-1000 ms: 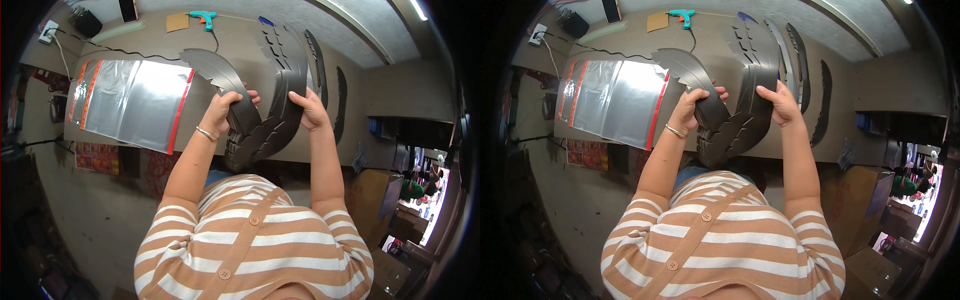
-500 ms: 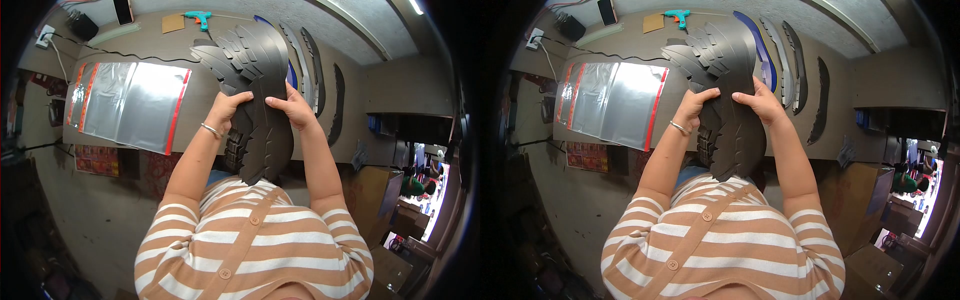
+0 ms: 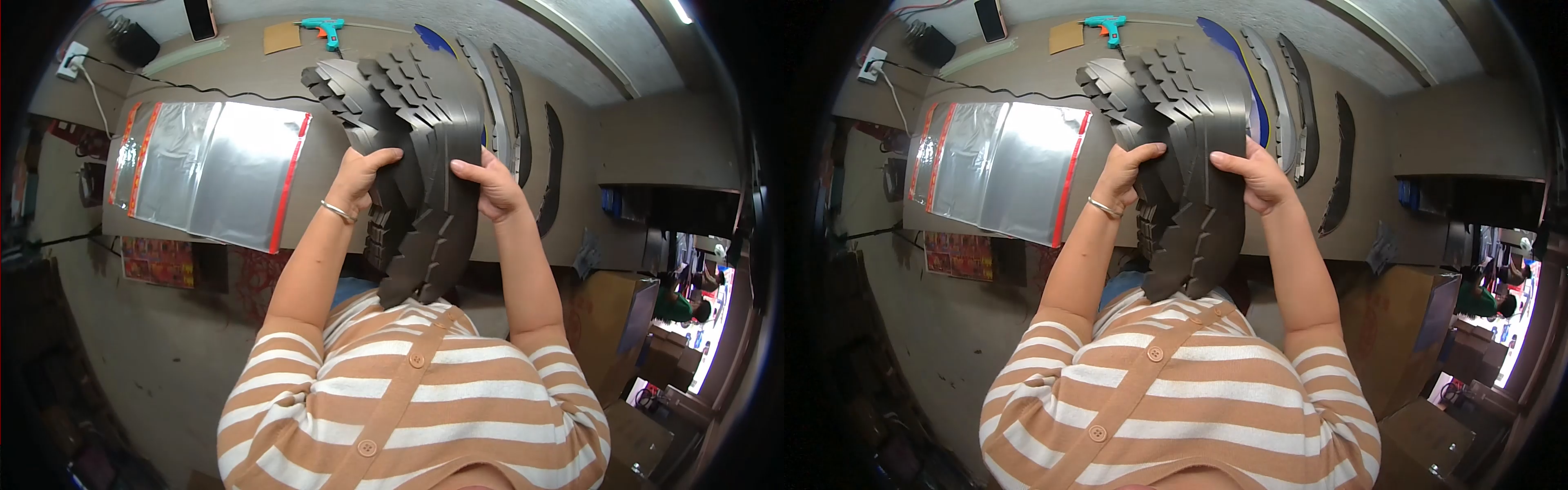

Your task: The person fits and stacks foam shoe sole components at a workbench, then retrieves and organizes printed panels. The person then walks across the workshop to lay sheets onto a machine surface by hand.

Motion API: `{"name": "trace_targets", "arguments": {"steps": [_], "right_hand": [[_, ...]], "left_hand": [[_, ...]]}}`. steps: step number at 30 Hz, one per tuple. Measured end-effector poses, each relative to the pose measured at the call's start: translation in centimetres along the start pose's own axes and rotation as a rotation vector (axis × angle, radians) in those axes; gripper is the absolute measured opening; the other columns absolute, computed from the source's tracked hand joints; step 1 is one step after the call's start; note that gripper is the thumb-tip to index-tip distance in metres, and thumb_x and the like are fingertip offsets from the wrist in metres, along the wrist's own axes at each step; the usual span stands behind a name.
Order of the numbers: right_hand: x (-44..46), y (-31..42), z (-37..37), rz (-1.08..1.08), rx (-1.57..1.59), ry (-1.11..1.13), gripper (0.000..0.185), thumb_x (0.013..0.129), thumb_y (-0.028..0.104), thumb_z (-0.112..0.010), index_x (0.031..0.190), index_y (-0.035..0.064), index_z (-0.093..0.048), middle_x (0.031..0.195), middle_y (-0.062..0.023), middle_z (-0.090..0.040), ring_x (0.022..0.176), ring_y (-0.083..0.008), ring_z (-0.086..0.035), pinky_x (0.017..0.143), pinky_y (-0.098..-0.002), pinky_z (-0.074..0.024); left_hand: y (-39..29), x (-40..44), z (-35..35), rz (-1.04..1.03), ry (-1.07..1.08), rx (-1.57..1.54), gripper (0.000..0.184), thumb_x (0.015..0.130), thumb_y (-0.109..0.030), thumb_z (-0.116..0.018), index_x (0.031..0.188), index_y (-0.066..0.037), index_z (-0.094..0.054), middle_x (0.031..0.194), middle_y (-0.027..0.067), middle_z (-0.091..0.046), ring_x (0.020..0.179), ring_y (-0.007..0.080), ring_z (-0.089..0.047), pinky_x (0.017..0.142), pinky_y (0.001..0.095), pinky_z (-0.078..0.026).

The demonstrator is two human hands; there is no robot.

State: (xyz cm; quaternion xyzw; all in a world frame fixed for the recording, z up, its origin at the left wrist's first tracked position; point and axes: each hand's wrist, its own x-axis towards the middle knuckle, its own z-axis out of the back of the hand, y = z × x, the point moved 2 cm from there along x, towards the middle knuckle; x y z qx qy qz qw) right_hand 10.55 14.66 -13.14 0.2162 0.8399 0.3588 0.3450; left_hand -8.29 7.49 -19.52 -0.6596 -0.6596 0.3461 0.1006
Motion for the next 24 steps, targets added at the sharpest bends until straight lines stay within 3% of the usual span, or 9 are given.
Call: {"name": "trace_targets", "arguments": {"steps": [6, 8, 11, 14, 18, 24], "right_hand": [[1.4, -0.6, -0.4, 0.088, -0.219, -0.160, 0.056, 0.079, 0.000, -0.066, 0.130, 0.0040, -0.041, 0.118, -0.0095, -0.056, 0.105, -0.0183, -0.056, 0.091, -0.0326, -0.0459], [1.6, -0.6, 0.4, 0.124, -0.198, -0.159, 0.056, 0.080, 0.000, -0.065, 0.130, 0.0042, -0.040, 0.118, -0.0094, -0.056, 0.105, -0.0185, -0.056, 0.091, -0.0328, -0.0461], [1.2, 0.0, 1.6, 0.193, -0.124, -0.155, 0.052, 0.082, 0.001, -0.063, 0.129, 0.0056, -0.041, 0.116, -0.0087, -0.057, 0.104, -0.0188, -0.057, 0.089, -0.0332, -0.0476], [0.5, 1.0, 1.7, 0.240, -0.034, -0.124, 0.046, 0.085, 0.000, -0.059, 0.127, 0.0065, -0.044, 0.113, -0.0083, -0.059, 0.101, -0.0188, -0.059, 0.087, -0.0339, -0.0498], [0.1, 1.4, 1.6, 0.202, 0.015, -0.092, 0.044, 0.084, 0.000, -0.059, 0.126, 0.0064, -0.046, 0.112, -0.0087, -0.059, 0.099, -0.0192, -0.060, 0.087, -0.0342, -0.0504], [0.7, 0.1, 0.8, 0.143, 0.041, -0.074, 0.047, 0.081, 0.001, -0.065, 0.123, 0.0078, -0.048, 0.114, -0.0074, -0.059, 0.103, -0.0184, -0.058, 0.090, -0.0328, -0.0468]], "left_hand": [[-0.4, -0.1, -1.0, 0.034, 0.033, 0.143, 0.032, 0.076, -0.009, -0.069, 0.101, 0.006, -0.057, 0.096, 0.0149, -0.064, 0.083, 0.0226, -0.065, 0.072, 0.0338, -0.055], [-0.2, 0.1, -0.1, 0.203, 0.086, -0.022, 0.029, 0.081, -0.012, -0.060, 0.104, 0.006, -0.057, 0.100, 0.0181, -0.063, 0.088, 0.0256, -0.065, 0.078, 0.0358, -0.055], [-0.9, -0.6, -0.7, 0.164, 0.124, -0.198, 0.032, 0.082, -0.010, -0.052, 0.107, 0.010, -0.054, 0.103, 0.0220, -0.062, 0.092, 0.0295, -0.065, 0.080, 0.0375, -0.055], [-1.5, -0.8, -0.5, 0.116, 0.097, -0.060, 0.034, 0.077, -0.003, -0.046, 0.107, 0.012, -0.051, 0.101, 0.0226, -0.062, 0.091, 0.0311, -0.065, 0.081, 0.0393, -0.054], [-1.2, -0.8, -0.3, 0.074, 0.101, -0.035, 0.034, 0.077, -0.004, -0.047, 0.108, 0.011, -0.050, 0.102, 0.0225, -0.062, 0.092, 0.0306, -0.064, 0.081, 0.0388, -0.054], [-0.3, -0.2, -0.2, -0.013, 0.050, 0.033, 0.033, 0.077, -0.003, -0.060, 0.108, 0.007, -0.053, 0.101, 0.0164, -0.062, 0.086, 0.0245, -0.064, 0.076, 0.0355, -0.056]]}}
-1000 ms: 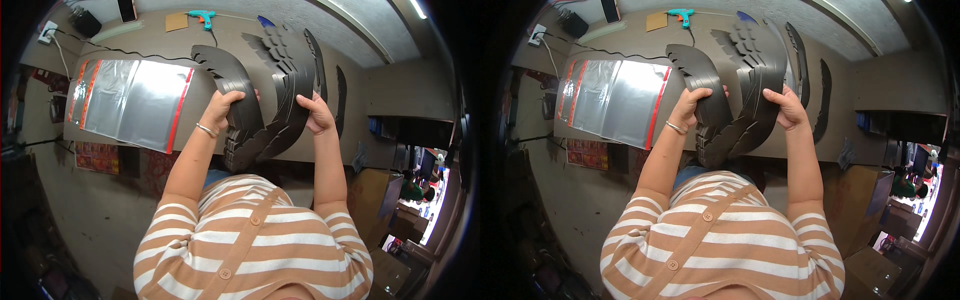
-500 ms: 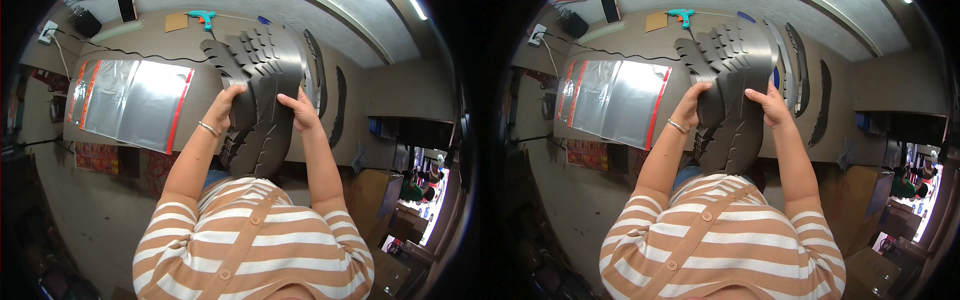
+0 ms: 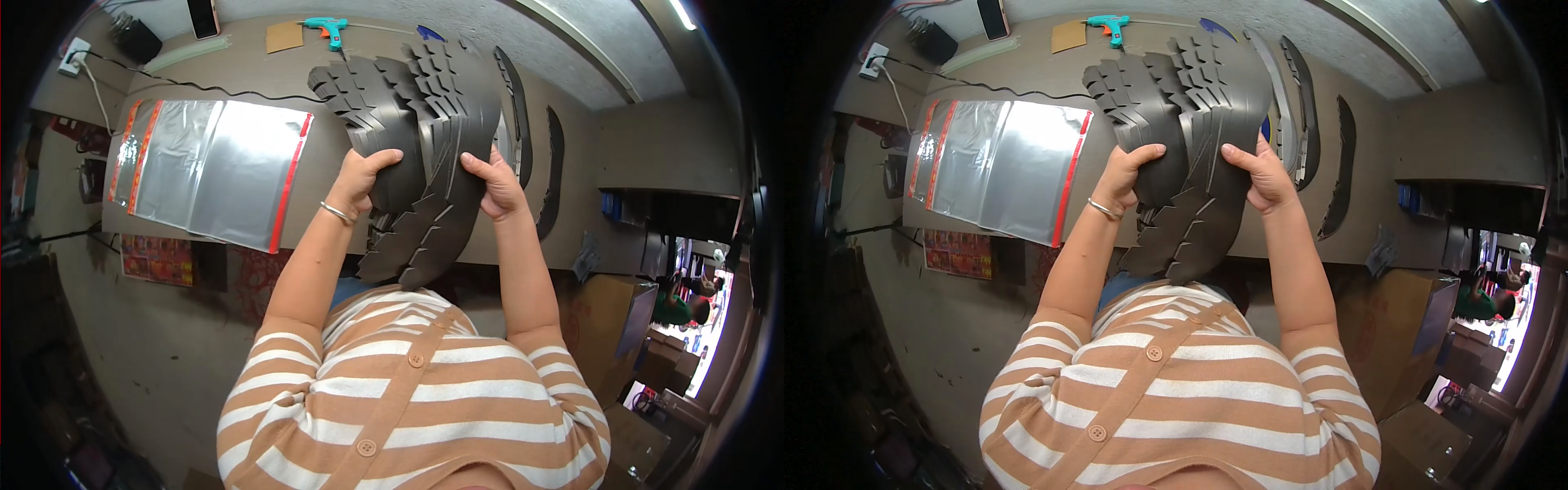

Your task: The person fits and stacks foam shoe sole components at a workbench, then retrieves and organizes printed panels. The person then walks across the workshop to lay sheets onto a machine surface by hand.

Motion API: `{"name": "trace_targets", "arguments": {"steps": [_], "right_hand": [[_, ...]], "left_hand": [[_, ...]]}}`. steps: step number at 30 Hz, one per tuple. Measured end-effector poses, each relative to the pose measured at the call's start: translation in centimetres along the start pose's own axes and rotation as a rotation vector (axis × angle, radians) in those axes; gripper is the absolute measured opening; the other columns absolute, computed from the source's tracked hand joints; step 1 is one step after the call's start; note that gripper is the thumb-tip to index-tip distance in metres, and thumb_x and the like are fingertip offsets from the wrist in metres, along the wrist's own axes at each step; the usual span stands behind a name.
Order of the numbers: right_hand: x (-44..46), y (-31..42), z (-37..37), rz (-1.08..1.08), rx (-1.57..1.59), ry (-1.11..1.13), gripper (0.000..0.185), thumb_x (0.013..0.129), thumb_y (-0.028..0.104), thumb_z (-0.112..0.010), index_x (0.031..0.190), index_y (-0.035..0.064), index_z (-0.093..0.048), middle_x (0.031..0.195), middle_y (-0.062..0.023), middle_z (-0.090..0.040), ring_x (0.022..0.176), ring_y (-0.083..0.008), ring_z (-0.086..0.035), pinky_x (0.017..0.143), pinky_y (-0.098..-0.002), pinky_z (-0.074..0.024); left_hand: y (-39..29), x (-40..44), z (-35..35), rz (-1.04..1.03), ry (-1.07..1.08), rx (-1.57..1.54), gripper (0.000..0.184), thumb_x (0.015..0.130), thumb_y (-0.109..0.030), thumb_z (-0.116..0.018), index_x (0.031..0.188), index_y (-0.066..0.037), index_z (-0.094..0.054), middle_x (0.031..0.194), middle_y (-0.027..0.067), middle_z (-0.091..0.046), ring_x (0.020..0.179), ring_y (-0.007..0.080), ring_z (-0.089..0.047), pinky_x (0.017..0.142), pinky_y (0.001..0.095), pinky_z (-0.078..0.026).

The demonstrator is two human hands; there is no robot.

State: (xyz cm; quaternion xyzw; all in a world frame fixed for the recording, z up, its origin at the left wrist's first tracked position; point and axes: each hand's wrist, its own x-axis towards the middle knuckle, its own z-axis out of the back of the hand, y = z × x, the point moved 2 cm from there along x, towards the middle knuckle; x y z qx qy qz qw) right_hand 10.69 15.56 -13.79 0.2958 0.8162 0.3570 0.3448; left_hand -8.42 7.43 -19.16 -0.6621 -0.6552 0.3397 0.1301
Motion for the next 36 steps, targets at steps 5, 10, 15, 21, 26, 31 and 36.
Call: {"name": "trace_targets", "arguments": {"steps": [5, 10, 15, 21, 26, 31, 36], "right_hand": [[0.5, -1.6, -0.7, -0.005, -0.067, -0.003, 0.054, 0.079, 0.002, -0.067, 0.128, 0.0076, -0.044, 0.117, -0.0067, -0.056, 0.108, -0.0181, -0.054, 0.094, -0.0322, -0.0427], [0.7, -1.7, -0.4, 0.128, -0.159, -0.100, 0.051, 0.080, 0.002, -0.065, 0.127, 0.0051, -0.044, 0.118, -0.0086, -0.056, 0.108, -0.0194, -0.054, 0.093, -0.0323, -0.0437], [-0.3, 0.6, 0.0, 0.104, -0.013, -0.003, 0.042, 0.083, 0.001, -0.061, 0.122, 0.0036, -0.046, 0.115, -0.0100, -0.057, 0.103, -0.0206, -0.057, 0.090, -0.0346, -0.0465], [-0.8, -0.3, -1.0, -0.001, 0.025, 0.031, 0.040, 0.081, 0.000, -0.063, 0.118, 0.0016, -0.050, 0.108, -0.0099, -0.060, 0.098, -0.0202, -0.059, 0.088, -0.0340, -0.0478], [0.2, -2.0, -1.2, -0.052, -0.119, -0.071, 0.044, 0.078, 0.001, -0.067, 0.119, 0.0016, -0.050, 0.109, -0.0091, -0.060, 0.099, -0.0186, -0.059, 0.088, -0.0323, -0.0473], [0.1, -1.4, -0.3, 0.056, -0.050, -0.093, 0.042, 0.080, 0.001, -0.064, 0.119, 0.0021, -0.049, 0.110, -0.0101, -0.059, 0.100, -0.0195, -0.058, 0.088, -0.0326, -0.0474], [-0.4, 0.1, -0.3, 0.044, -0.014, -0.034, 0.043, 0.080, 0.000, -0.064, 0.121, 0.0033, -0.049, 0.111, -0.0088, -0.059, 0.101, -0.0197, -0.058, 0.089, -0.0331, -0.0468]], "left_hand": [[0.0, -0.3, -1.5, -0.023, -0.032, 0.028, 0.036, 0.074, -0.001, -0.065, 0.108, 0.005, -0.054, 0.100, 0.0136, -0.061, 0.084, 0.0224, -0.064, 0.074, 0.0334, -0.056], [0.4, 0.1, -0.7, 0.010, -0.015, 0.005, 0.035, 0.078, -0.007, -0.062, 0.109, 0.006, -0.053, 0.098, 0.0151, -0.062, 0.085, 0.0235, -0.064, 0.076, 0.0353, -0.055], [-0.9, -0.8, -0.8, 0.089, 0.026, -0.092, 0.032, 0.078, -0.007, -0.057, 0.108, 0.006, -0.054, 0.095, 0.0144, -0.063, 0.085, 0.0231, -0.064, 0.075, 0.0352, -0.055], [0.6, 0.1, 0.7, 0.005, -0.098, 0.047, 0.034, 0.076, -0.003, -0.064, 0.108, 0.005, -0.055, 0.100, 0.0133, -0.062, 0.087, 0.0214, -0.064, 0.075, 0.0345, -0.054], [0.8, -0.1, -0.9, -0.075, -0.029, 0.016, 0.033, 0.079, -0.006, -0.067, 0.109, 0.003, -0.055, 0.102, 0.0115, -0.062, 0.087, 0.0200, -0.063, 0.077, 0.0335, -0.053], [-0.2, -0.7, -0.3, 0.118, 0.083, -0.326, 0.033, 0.079, -0.002, -0.060, 0.111, 0.006, -0.054, 0.099, 0.0146, -0.063, 0.086, 0.0235, -0.064, 0.079, 0.0368, -0.054], [-0.6, -1.0, -0.5, -0.009, 0.068, -0.087, 0.034, 0.079, 0.000, -0.058, 0.112, 0.006, -0.053, 0.099, 0.0154, -0.063, 0.084, 0.0245, -0.065, 0.079, 0.0375, -0.054]]}}
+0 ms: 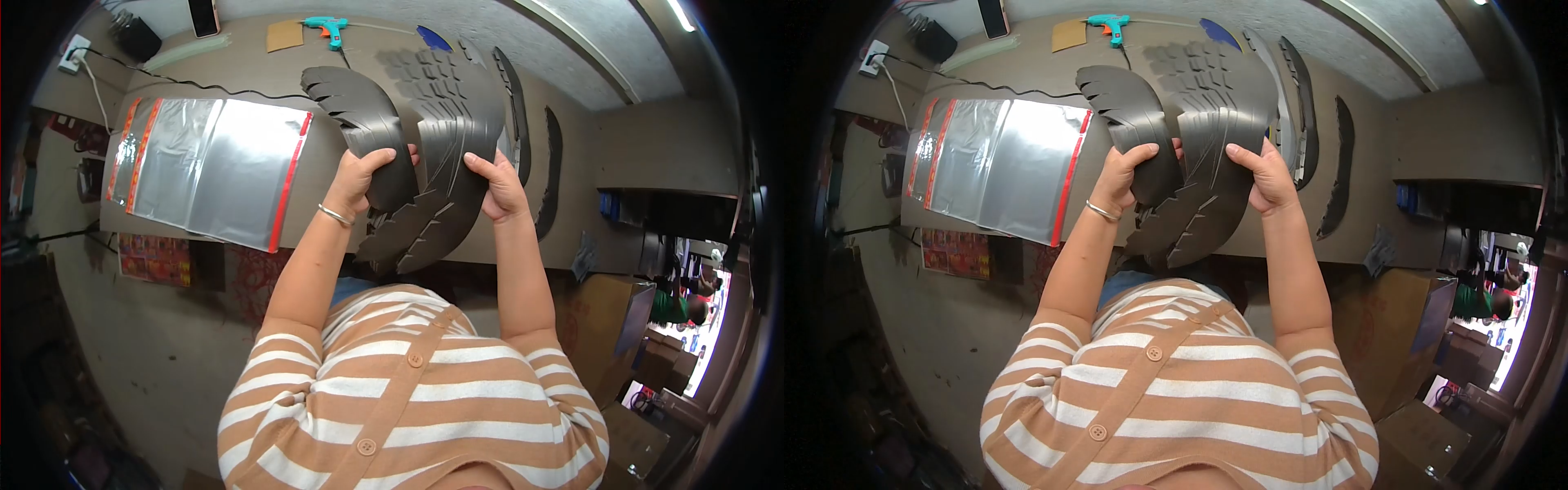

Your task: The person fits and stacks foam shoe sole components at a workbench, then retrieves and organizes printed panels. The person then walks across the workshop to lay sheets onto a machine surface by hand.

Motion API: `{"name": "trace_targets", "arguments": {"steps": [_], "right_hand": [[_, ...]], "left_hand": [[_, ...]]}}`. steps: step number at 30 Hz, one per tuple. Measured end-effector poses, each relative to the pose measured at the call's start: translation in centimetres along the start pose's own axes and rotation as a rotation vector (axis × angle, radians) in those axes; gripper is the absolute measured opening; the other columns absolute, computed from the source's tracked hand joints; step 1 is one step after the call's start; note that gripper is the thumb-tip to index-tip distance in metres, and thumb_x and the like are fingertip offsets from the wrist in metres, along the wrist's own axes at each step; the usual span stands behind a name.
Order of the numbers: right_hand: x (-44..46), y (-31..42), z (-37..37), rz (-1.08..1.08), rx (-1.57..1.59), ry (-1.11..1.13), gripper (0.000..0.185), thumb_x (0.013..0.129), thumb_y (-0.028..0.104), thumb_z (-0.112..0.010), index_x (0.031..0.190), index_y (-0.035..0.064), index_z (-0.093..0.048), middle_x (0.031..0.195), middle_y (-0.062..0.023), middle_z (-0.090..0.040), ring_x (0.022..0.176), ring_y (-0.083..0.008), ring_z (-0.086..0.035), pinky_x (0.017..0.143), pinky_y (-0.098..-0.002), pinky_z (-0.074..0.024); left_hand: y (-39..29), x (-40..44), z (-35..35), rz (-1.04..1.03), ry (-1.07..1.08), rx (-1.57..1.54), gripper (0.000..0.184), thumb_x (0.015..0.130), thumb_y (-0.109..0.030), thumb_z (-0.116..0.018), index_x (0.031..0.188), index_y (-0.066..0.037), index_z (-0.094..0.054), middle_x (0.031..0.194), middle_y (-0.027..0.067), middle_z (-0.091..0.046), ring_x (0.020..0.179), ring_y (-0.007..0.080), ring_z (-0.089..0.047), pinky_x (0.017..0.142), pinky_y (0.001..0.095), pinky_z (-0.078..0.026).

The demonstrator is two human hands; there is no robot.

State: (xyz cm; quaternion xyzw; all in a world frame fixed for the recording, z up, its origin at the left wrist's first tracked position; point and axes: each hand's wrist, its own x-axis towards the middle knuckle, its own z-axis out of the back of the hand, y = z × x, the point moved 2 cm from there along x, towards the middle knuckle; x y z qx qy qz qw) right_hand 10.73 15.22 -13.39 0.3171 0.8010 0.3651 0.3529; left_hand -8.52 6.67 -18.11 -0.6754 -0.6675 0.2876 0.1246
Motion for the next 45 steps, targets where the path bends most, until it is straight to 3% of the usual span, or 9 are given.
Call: {"name": "trace_targets", "arguments": {"steps": [11, 16, 20, 23, 24, 31, 35, 37, 45], "right_hand": [[-0.1, -2.1, -0.9, -0.068, -0.131, 0.039, 0.057, 0.079, -0.001, -0.065, 0.130, 0.0041, -0.040, 0.119, -0.0092, -0.055, 0.108, -0.0196, -0.054, 0.093, -0.0335, -0.0447], [-0.4, -1.1, -1.1, -0.020, -0.243, 0.021, 0.057, 0.079, 0.000, -0.065, 0.130, 0.0019, -0.039, 0.119, -0.0100, -0.054, 0.108, -0.0199, -0.054, 0.093, -0.0324, -0.0441], [-0.6, 2.6, -0.5, 0.177, -0.523, -0.086, 0.053, 0.080, 0.003, -0.063, 0.127, -0.0020, -0.040, 0.118, -0.0126, -0.055, 0.105, -0.0205, -0.054, 0.091, -0.0318, -0.0440], [1.4, 2.4, 2.6, 0.376, -1.278, -0.167, 0.052, 0.078, 0.012, -0.064, 0.122, -0.0038, -0.041, 0.106, -0.0258, -0.059, 0.103, -0.0367, -0.057, 0.088, -0.0396, -0.0447], [0.9, 2.2, 0.3, 0.217, -1.542, -0.341, 0.046, 0.079, 0.013, -0.063, 0.119, 0.0016, -0.044, 0.100, -0.0271, -0.060, 0.098, -0.0418, -0.057, 0.083, -0.0445, -0.0462], [4.6, -6.6, 0.3, -0.012, -1.898, -0.187, 0.040, 0.075, 0.000, -0.052, 0.114, 0.0049, -0.043, 0.089, -0.0212, -0.064, 0.084, -0.0386, -0.063, 0.071, -0.0475, -0.0486], [4.3, -4.6, 0.1, 0.004, -1.863, -0.221, 0.036, 0.076, 0.002, -0.052, 0.110, 0.0042, -0.042, 0.086, -0.0207, -0.064, 0.081, -0.0381, -0.063, 0.066, -0.0482, -0.0491], [4.6, -4.0, 0.0, -0.036, -1.833, -0.274, 0.049, 0.075, 0.009, -0.061, 0.119, 0.0089, -0.039, 0.086, -0.0198, -0.064, 0.084, -0.0371, -0.063, 0.069, -0.0478, -0.0487], [4.0, -4.5, 0.5, 0.086, -1.832, -0.217, 0.033, 0.076, -0.001, -0.051, 0.107, 0.0034, -0.040, 0.086, -0.0171, -0.062, 0.080, -0.0370, -0.062, 0.066, -0.0469, -0.0489]], "left_hand": [[1.3, 0.6, -0.3, -0.018, -0.061, 0.100, 0.036, 0.079, -0.004, -0.068, 0.110, 0.004, -0.055, 0.101, 0.0132, -0.062, 0.088, 0.0215, -0.064, 0.075, 0.0343, -0.055], [1.8, 0.7, 1.2, 0.247, -0.127, -0.219, 0.039, 0.082, -0.025, -0.068, 0.103, 0.006, -0.057, 0.094, 0.0142, -0.064, 0.083, 0.0213, -0.065, 0.071, 0.0335, -0.056], [-1.2, -0.6, 2.8, 0.110, -0.292, 0.004, 0.028, 0.082, -0.026, -0.066, 0.083, 0.001, -0.060, 0.072, 0.0118, -0.062, 0.064, 0.0192, -0.062, 0.062, 0.0303, -0.054], [-3.1, -2.3, 4.8, -0.015, -0.385, 0.005, 0.024, 0.082, -0.017, -0.064, 0.094, 0.001, -0.056, 0.077, 0.0123, -0.060, 0.066, 0.0206, -0.061, 0.061, 0.0333, -0.052], [-3.6, -2.9, 5.0, -0.010, -0.381, 0.011, 0.024, 0.082, -0.017, -0.064, 0.094, 0.001, -0.056, 0.077, 0.0123, -0.060, 0.066, 0.0206, -0.061, 0.061, 0.0333, -0.052], [-5.1, -5.8, 4.6, 0.012, -0.343, 0.039, 0.029, 0.082, -0.014, -0.062, 0.105, 0.001, -0.052, 0.081, 0.0110, -0.059, 0.068, 0.0200, -0.060, 0.063, 0.0352, -0.053], [-4.8, -6.7, 5.2, 0.025, -0.349, 0.039, 0.028, 0.083, -0.015, -0.061, 0.105, 0.000, -0.053, 0.082, 0.0102, -0.059, 0.069, 0.0199, -0.059, 0.064, 0.0355, -0.053], [-4.9, -6.8, 5.3, 0.022, -0.362, 0.045, 0.028, 0.084, -0.015, -0.059, 0.107, 0.000, -0.052, 0.082, 0.0094, -0.059, 0.071, 0.0200, -0.059, 0.066, 0.0359, -0.052], [-4.3, -4.8, 4.8, 0.105, -0.268, 0.063, 0.026, 0.085, -0.014, -0.058, 0.106, 0.000, -0.051, 0.083, 0.0092, -0.058, 0.072, 0.0204, -0.058, 0.066, 0.0363, -0.052]]}}
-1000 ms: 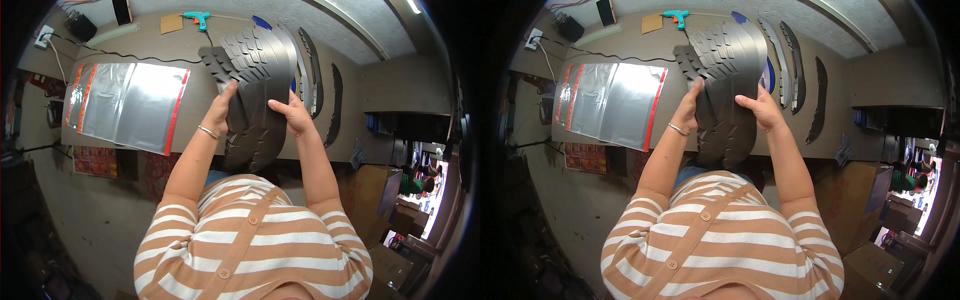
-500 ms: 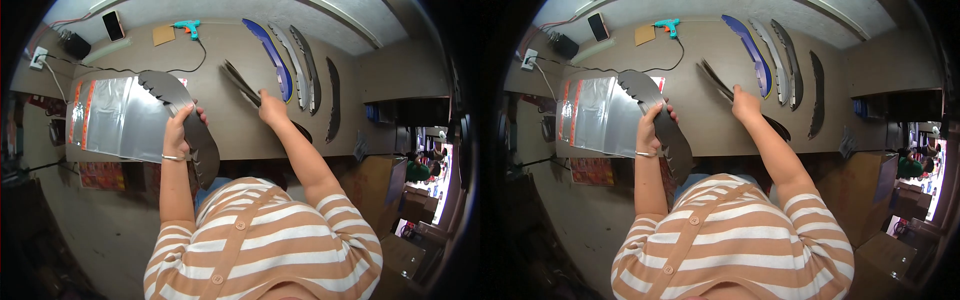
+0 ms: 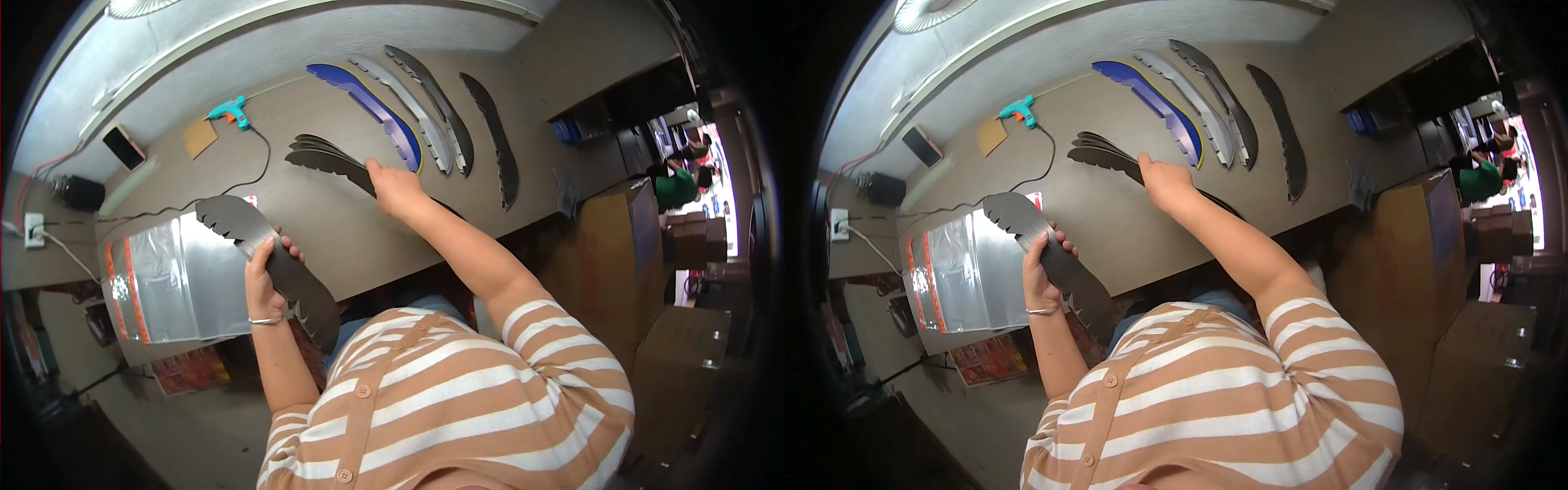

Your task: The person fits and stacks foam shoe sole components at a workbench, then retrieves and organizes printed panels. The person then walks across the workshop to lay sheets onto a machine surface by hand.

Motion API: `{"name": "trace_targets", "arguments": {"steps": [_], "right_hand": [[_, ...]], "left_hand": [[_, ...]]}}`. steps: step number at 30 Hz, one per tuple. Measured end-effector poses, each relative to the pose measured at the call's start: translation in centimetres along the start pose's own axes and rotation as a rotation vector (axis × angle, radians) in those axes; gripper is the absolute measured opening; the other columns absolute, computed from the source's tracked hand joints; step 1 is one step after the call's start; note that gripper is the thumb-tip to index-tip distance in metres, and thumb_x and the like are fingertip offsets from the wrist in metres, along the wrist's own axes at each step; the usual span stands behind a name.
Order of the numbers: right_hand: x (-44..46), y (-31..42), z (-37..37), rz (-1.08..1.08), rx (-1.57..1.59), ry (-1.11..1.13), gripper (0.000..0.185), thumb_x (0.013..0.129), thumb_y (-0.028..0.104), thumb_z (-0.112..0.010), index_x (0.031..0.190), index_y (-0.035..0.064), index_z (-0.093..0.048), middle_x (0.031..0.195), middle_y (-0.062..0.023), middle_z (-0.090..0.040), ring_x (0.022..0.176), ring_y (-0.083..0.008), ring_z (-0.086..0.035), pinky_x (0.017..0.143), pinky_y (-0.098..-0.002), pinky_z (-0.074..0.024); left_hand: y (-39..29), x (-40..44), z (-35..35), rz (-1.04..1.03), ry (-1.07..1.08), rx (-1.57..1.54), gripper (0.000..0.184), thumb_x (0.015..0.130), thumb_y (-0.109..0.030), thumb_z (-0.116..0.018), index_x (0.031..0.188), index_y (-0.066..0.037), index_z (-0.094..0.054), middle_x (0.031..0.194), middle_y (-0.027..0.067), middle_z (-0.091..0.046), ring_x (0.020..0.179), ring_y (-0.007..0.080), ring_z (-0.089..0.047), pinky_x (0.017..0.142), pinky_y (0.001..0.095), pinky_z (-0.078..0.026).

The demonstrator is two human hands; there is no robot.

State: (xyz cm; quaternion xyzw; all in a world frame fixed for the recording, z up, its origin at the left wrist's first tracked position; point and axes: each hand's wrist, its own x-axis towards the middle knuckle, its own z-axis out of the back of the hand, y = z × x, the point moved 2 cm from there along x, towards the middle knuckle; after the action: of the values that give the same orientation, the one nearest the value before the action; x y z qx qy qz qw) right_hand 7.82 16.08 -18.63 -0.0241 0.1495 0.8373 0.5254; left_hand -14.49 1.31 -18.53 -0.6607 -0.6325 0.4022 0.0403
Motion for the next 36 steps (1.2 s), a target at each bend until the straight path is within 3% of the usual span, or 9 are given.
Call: {"name": "trace_targets", "arguments": {"steps": [9, 11, 15, 16, 20, 27, 29, 33, 36], "right_hand": [[1.0, -4.2, -1.0, -0.067, 0.235, 0.093, 0.040, 0.075, 0.004, -0.057, 0.111, 0.0039, -0.040, 0.094, -0.0212, -0.062, 0.088, -0.0391, -0.061, 0.071, -0.0489, -0.0476], [2.2, -7.0, -0.8, 0.093, 0.549, 0.107, 0.065, 0.066, 0.010, -0.073, 0.122, 0.0034, -0.039, 0.106, -0.0215, -0.060, 0.099, -0.0341, -0.060, 0.083, -0.0417, -0.0471], [2.7, -7.1, 2.9, -0.039, 1.382, 0.216, 0.072, 0.069, 0.008, -0.076, 0.127, -0.0038, -0.037, 0.113, -0.0131, -0.057, 0.100, -0.0227, -0.057, 0.089, -0.0338, -0.0463], [2.3, -6.1, 5.4, -0.059, 1.445, 0.379, 0.088, 0.073, 0.010, -0.074, 0.140, -0.0037, -0.019, 0.132, -0.0187, -0.044, 0.121, -0.0258, -0.045, 0.100, -0.0324, -0.0380], [5.0, -5.3, 1.8, 0.054, 1.857, 0.295, 0.071, 0.074, 0.015, -0.075, 0.131, -0.0011, -0.034, 0.115, -0.0133, -0.055, 0.101, -0.0186, -0.057, 0.086, -0.0313, -0.0481], [5.0, -4.8, -2.2, -0.110, 1.681, 0.202, 0.074, 0.073, 0.016, -0.076, 0.131, -0.0036, -0.034, 0.115, -0.0139, -0.055, 0.099, -0.0188, -0.058, 0.084, -0.0312, -0.0489], [6.6, -6.4, -4.1, 0.065, 1.478, 0.161, 0.076, 0.070, 0.015, -0.079, 0.131, -0.0028, -0.036, 0.115, -0.0151, -0.056, 0.101, -0.0203, -0.058, 0.088, -0.0318, -0.0464], [6.3, -4.1, -4.0, 0.064, 1.427, 0.429, 0.077, 0.069, 0.021, -0.079, 0.131, -0.0010, -0.038, 0.122, -0.0159, -0.052, 0.111, -0.0246, -0.051, 0.093, -0.0342, -0.0432], [4.9, -3.0, -4.6, 0.015, 0.239, -0.141, 0.075, 0.064, 0.026, -0.079, 0.126, 0.0026, -0.044, 0.120, -0.0184, -0.049, 0.113, -0.0356, -0.045, 0.097, -0.0390, -0.0384]], "left_hand": [[2.4, 4.2, -3.0, 0.052, 0.100, 0.083, 0.033, 0.084, -0.014, -0.058, 0.113, -0.002, -0.049, 0.088, 0.0102, -0.059, 0.074, 0.0201, -0.059, 0.070, 0.0376, -0.052], [2.6, 4.2, -4.2, 0.068, 0.066, 0.104, 0.036, 0.081, -0.009, -0.060, 0.115, -0.001, -0.048, 0.091, 0.0123, -0.060, 0.074, 0.0205, -0.059, 0.069, 0.0378, -0.052], [5.0, 5.6, -6.3, 0.041, 0.015, 0.342, 0.046, 0.074, -0.003, -0.069, 0.115, 0.002, -0.048, 0.097, 0.0167, -0.063, 0.067, 0.0192, -0.060, 0.062, 0.0309, -0.051], [5.8, 5.7, -7.0, 0.057, 0.012, 0.376, 0.048, 0.074, -0.005, -0.072, 0.116, 0.001, -0.048, 0.100, 0.0156, -0.064, 0.068, 0.0177, -0.060, 0.062, 0.0291, -0.049], [8.5, 6.1, -8.4, 0.007, 0.139, 0.416, 0.038, 0.078, -0.005, -0.066, 0.114, 0.002, -0.056, 0.101, 0.0080, -0.064, 0.090, 0.0186, -0.062, 0.075, 0.0306, -0.051], [9.9, 7.4, -5.6, -0.096, -0.161, 0.642, 0.034, 0.077, -0.003, -0.060, 0.110, 0.004, -0.055, 0.092, 0.0100, -0.064, 0.075, 0.0171, -0.061, 0.065, 0.0298, -0.051], [7.9, 5.9, -4.8, -0.025, -0.179, 0.509, 0.035, 0.076, -0.006, -0.062, 0.109, 0.004, -0.052, 0.086, 0.0102, -0.062, 0.067, 0.0163, -0.058, 0.059, 0.0299, -0.049], [4.6, 4.1, -4.0, -0.011, -0.098, 0.305, 0.046, 0.079, -0.008, -0.061, 0.121, 0.003, -0.044, 0.085, 0.0081, -0.058, 0.069, 0.0180, -0.057, 0.060, 0.0334, -0.049], [3.4, 3.3, -4.8, -0.087, -0.092, 0.162, 0.036, 0.085, -0.012, -0.060, 0.116, 0.002, -0.048, 0.084, 0.0094, -0.058, 0.066, 0.0173, -0.056, 0.060, 0.0320, -0.050]]}}
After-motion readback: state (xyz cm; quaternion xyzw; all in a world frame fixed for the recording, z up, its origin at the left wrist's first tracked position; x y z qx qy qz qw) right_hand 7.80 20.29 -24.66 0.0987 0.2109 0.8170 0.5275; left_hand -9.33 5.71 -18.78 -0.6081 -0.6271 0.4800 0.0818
